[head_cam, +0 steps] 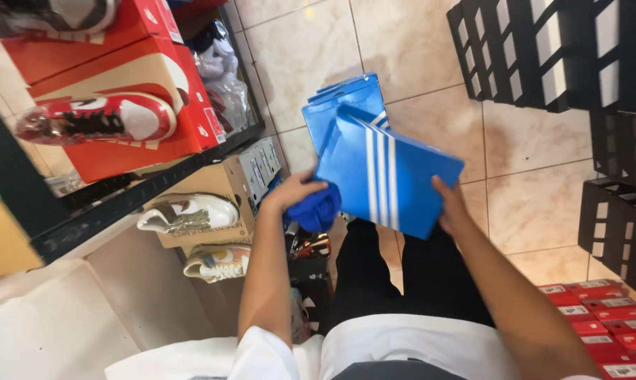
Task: Cleaning and organizing shoe boxes by wiping them with a cloth and restacking them in a warehouse.
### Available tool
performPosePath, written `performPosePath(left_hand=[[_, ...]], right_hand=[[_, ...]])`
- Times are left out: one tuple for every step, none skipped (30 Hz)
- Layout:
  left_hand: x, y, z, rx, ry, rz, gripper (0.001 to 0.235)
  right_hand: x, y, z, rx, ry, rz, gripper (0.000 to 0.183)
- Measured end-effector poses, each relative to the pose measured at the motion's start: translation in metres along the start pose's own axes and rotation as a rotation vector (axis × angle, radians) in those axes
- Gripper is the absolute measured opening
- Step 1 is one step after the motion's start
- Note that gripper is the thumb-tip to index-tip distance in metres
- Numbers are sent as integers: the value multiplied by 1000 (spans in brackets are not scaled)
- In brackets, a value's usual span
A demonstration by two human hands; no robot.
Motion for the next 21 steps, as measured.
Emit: performPosePath(left_hand=[[0, 7, -14, -13, 12, 3, 83], [-4, 19, -31, -81, -32, -28, 72], [-11, 27, -55, -144, -83, -57, 61], [-16, 28, -68, -152, -77, -52, 61], [-23, 41, -88, -336, -171, -55, 56], [-32, 54, -113, -520, -267, -56, 53], [-44, 55, -116, -539, -274, -29, 53], [-46, 61, -117, -606, -132, -32, 45], [-58, 65, -123, -671, -14, -35, 37], [-74, 83, -146, -690, -46, -7, 37], [-82, 107, -157, -657, -26, 61, 54], [-91, 131, -168, -626, -2, 129, 73], [-107, 154, -178, -675, -24, 176, 73], [-131, 175, -188, -713, -139, 197, 86], [-156, 194, -198, -743, -251, 222, 99], [-166, 225, -227, -785, -271, 275, 99], [-178, 247, -251, -675, -371, 201, 104], [-192, 268, -276, -557, -464, 131, 111], [-207, 277, -285, -582, -472, 181, 111], [-220, 282, -288, -502, -459, 146, 108], [-231, 285, -289, -418, -439, 106, 106]], right_hand=[[38, -8, 17, 15, -9, 1, 78], [77, -10, 32, -61, 1, 8, 72], [117, -8, 39, -143, 16, 16, 67], [136, -42, 17, -134, 12, 18, 67], [162, -72, -10, -137, 115, -37, 47], [189, -103, -40, -141, 217, -91, 29], [233, -103, -49, -118, 223, -67, 29], [279, -124, -55, -34, 167, -72, 32], [338, -148, -78, 45, 133, -69, 36], [327, -160, -129, 63, 161, -37, 36], [308, -183, -171, 105, 124, -29, 49], [291, -207, -213, 149, 87, -24, 63], [282, -218, -245, 199, 114, 18, 63], [279, -220, -277, 90, 212, 2, 63], [276, -221, -305, -25, 298, -6, 62], [257, -228, -338, 20, 316, 43, 62], [236, -232, -364, -13, 304, 55, 58], [215, -239, -390, -45, 289, 67, 54], [200, -245, -420, -9, 295, 108, 54], [188, -251, -449, -20, 329, 119, 55], [175, -256, -474, -37, 359, 127, 57]])
Point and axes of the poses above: each hand's wrist, its own z-axis towards the middle knuckle, its own x-axis out of the back of the hand, y = z × x, the point moved 7 cm from there along z, towards the middle knuckle, and after that the axes turned 15 degrees about z, right-handed, at the moved point
